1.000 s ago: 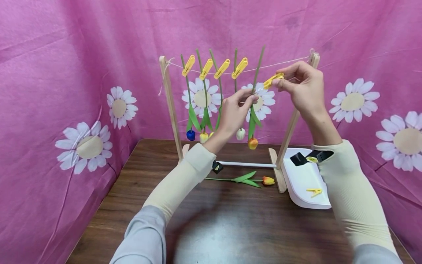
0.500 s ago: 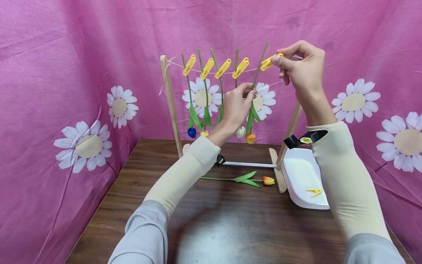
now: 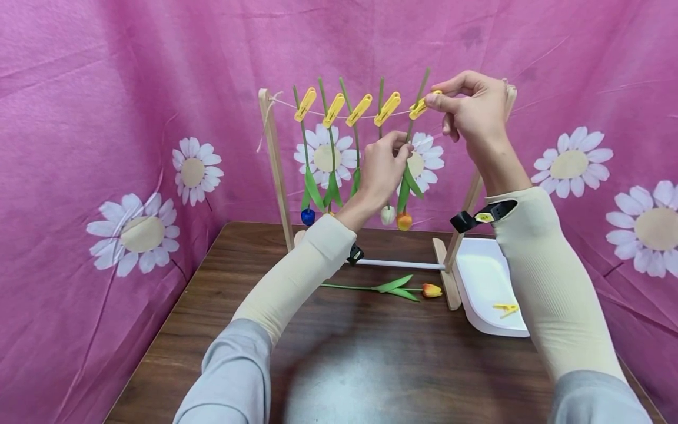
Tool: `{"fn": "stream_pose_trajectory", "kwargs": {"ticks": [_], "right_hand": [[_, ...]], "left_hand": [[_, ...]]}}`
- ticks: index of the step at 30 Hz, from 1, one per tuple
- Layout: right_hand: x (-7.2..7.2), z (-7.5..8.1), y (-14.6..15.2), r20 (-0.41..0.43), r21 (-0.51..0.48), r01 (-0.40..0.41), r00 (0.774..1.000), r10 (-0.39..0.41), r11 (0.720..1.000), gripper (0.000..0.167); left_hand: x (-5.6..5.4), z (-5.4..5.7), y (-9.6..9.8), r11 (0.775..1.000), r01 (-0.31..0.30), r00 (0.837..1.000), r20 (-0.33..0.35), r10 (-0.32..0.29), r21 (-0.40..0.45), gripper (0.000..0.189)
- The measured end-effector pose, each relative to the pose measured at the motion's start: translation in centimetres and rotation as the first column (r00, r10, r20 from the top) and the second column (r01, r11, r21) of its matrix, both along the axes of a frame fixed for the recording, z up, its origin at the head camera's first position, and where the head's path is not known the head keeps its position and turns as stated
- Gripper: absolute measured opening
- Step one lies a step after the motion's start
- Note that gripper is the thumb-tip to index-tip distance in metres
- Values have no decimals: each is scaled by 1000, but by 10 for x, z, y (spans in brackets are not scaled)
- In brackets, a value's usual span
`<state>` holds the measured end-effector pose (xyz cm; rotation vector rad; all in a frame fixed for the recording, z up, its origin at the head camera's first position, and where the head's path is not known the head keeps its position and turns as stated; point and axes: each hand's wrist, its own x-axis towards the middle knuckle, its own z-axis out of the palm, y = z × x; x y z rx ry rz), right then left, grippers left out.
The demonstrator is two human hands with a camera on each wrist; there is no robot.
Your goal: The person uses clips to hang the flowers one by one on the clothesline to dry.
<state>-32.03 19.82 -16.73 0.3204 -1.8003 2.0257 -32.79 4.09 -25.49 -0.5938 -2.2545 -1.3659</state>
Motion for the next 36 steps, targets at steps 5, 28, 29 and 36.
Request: {"fn": "stream_pose_trajectory", "kwargs": {"ticks": [5, 28, 29, 36], "right_hand": [[-3, 2, -1, 22, 43, -23, 1000, 22, 999, 14], [8, -15, 1, -111, 99, -50, 992, 61, 994, 32], [10, -16, 2, -125, 87, -42, 991, 53, 995, 29], [20, -29, 18, -160, 69, 30, 987, -18, 997, 11]], "left_hand": [[-1, 1, -1, 1000, -8, 1000, -5, 8, -1, 23], [4, 6, -12, 996, 27, 999, 20, -26, -80, 33], [6, 6, -14, 996, 28, 999, 20, -27, -86, 33], [17, 6, -28, 994, 44, 998, -48, -49, -103, 27]]}}
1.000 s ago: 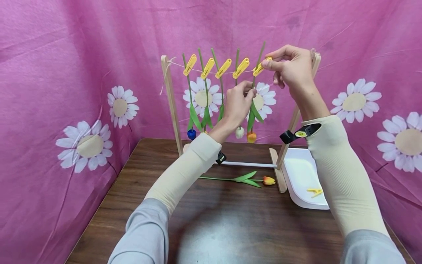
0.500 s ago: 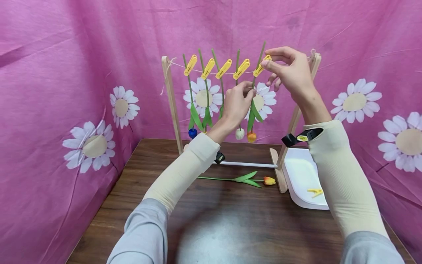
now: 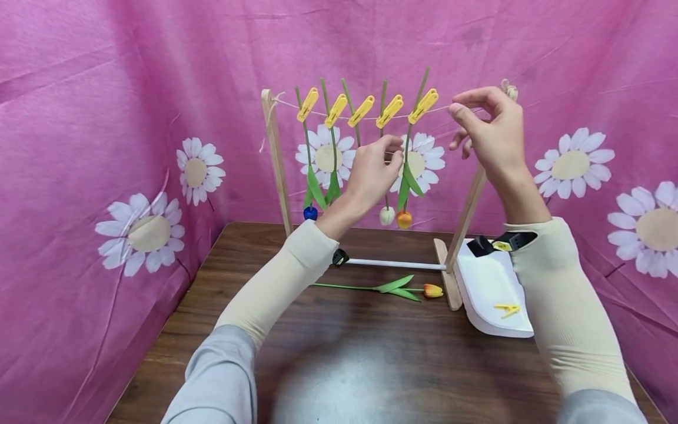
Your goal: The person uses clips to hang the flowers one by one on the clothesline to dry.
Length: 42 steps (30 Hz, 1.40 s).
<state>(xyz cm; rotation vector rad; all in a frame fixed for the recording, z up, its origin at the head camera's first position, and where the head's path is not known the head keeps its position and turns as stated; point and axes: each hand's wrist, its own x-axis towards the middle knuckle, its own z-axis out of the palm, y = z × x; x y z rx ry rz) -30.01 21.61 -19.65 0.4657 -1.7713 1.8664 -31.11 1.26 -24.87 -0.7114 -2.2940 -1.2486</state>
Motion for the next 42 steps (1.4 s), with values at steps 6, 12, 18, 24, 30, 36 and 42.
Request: {"fn": "stream_pose_trajectory", "kwargs": {"ticks": [6, 12, 18, 24, 30, 36, 42], "right_hand": [[8, -16, 20, 22, 24, 9, 1000, -9, 1000, 5], [17, -35, 43, 69, 110, -22, 998, 15, 994, 13], [25, -55, 74, 188, 342, 27, 977, -97, 939, 9], [31, -83, 107, 250, 573, 15, 949, -192, 820, 9], [32, -115, 135, 272, 763, -36, 923, -271, 645, 24], [26, -147, 152, 273, 870, -124, 927, -258, 477, 18], [19, -179, 169, 372, 887, -263, 893, -252, 378, 10]], "left_hand": [[12, -10, -22, 997, 74, 997, 7, -74, -4, 22], [17, -36, -46, 990, 116, 993, 31, -113, -83, 25], [16, -68, -68, 975, 179, 983, 62, -172, -128, 25], [18, -103, -91, 962, 226, 967, 154, -203, -153, 22], [19, -137, -109, 956, 231, 958, 211, -192, -179, 21], [19, -168, -122, 956, 213, 953, 259, -157, -204, 19], [17, -197, -132, 951, 207, 937, 328, -124, -232, 17]]}}
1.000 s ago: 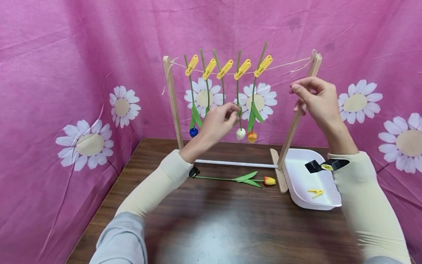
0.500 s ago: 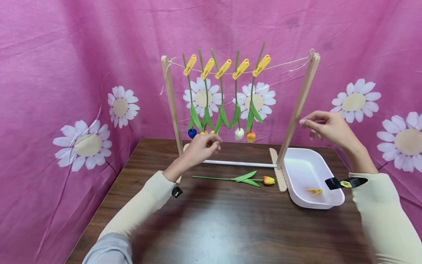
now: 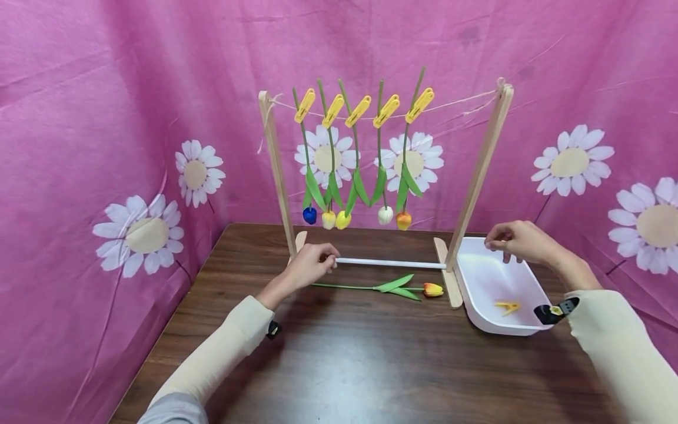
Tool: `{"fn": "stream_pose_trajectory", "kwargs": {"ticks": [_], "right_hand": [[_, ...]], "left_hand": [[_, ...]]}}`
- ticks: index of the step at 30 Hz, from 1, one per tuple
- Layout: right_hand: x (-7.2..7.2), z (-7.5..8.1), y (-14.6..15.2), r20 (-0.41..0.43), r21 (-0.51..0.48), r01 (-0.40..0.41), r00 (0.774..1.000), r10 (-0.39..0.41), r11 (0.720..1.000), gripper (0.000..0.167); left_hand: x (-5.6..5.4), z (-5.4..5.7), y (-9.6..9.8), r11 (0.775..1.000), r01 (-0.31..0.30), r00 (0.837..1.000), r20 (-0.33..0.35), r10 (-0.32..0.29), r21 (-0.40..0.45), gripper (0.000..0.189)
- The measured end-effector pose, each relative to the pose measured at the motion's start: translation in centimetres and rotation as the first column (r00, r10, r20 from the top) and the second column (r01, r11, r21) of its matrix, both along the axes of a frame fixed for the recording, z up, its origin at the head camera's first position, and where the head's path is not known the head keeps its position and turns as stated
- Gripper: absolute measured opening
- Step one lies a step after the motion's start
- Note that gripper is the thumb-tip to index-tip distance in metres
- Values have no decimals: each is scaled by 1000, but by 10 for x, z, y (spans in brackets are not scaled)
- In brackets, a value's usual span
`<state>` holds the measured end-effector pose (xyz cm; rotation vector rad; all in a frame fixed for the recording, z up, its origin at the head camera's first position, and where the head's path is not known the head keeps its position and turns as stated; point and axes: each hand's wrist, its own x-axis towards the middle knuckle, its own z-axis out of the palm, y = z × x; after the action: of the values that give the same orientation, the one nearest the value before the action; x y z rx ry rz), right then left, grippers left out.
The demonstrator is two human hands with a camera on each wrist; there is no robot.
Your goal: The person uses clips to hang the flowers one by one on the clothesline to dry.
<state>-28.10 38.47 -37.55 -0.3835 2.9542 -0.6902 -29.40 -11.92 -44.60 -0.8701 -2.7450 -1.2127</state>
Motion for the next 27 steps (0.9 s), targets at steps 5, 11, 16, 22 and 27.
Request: {"fn": "stream_pose_trajectory", "kwargs": {"ticks": [5, 11, 16, 22, 27], "right_hand": [[-5, -22, 11, 100, 54, -54, 994, 48, 997, 5], [-6, -42, 19, 245, 102, -108, 966, 80, 989, 4], [-1, -51, 23, 323, 120, -128, 943, 83, 984, 3], [7, -61, 25, 413, 133, -131, 908, 66, 982, 9], [11, -71, 22, 481, 150, -122, 876, 35, 981, 15]], "left_hand": [[-2, -21, -9, 995, -23, 999, -27, 20, -101, 16], [-5, -39, -13, 961, -18, 997, -75, -3, -277, 15], [-3, -50, -14, 927, 23, 995, -79, -57, -376, 12], [2, -58, -11, 913, 25, 992, -103, -73, -406, 15], [3, -59, -10, 906, 28, 990, -116, -85, -422, 12]]}}
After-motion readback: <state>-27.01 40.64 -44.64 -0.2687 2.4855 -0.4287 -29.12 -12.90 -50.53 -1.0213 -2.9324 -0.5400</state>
